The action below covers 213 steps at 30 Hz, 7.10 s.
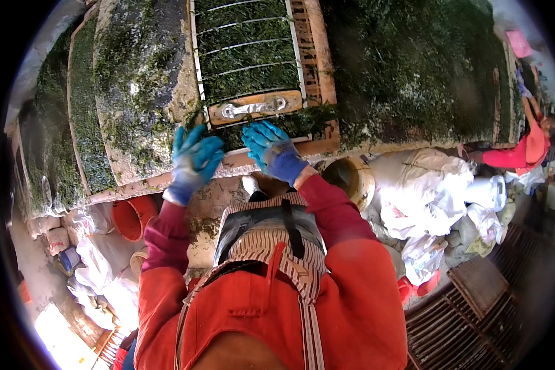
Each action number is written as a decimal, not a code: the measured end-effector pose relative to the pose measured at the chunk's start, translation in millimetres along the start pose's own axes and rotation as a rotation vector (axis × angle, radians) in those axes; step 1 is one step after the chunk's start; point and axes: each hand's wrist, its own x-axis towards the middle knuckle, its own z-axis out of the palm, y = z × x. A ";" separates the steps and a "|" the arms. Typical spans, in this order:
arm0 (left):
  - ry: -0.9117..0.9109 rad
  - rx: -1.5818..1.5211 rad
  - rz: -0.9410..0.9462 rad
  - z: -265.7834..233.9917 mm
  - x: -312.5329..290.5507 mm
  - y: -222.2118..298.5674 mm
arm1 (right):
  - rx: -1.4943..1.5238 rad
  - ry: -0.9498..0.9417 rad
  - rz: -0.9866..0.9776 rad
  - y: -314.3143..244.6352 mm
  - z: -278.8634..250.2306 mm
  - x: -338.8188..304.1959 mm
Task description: The person processes green leaves by spreading them across a wooden lattice frame by hand and moving them between different sections. They then lift the entire frame to reposition it on the work table.
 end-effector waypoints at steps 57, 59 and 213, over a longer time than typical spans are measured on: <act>-0.059 0.056 0.204 118.6 98.9 117.8 | -0.126 -0.618 0.401 69.2 -106.1 39.4; -0.296 0.000 0.097 106.2 101.5 117.0 | -0.034 -0.659 0.326 53.3 -118.9 72.8; 1.504 -1.327 -0.481 -251.4 89.0 -292.6 | 0.304 0.270 1.046 76.5 -96.3 -100.9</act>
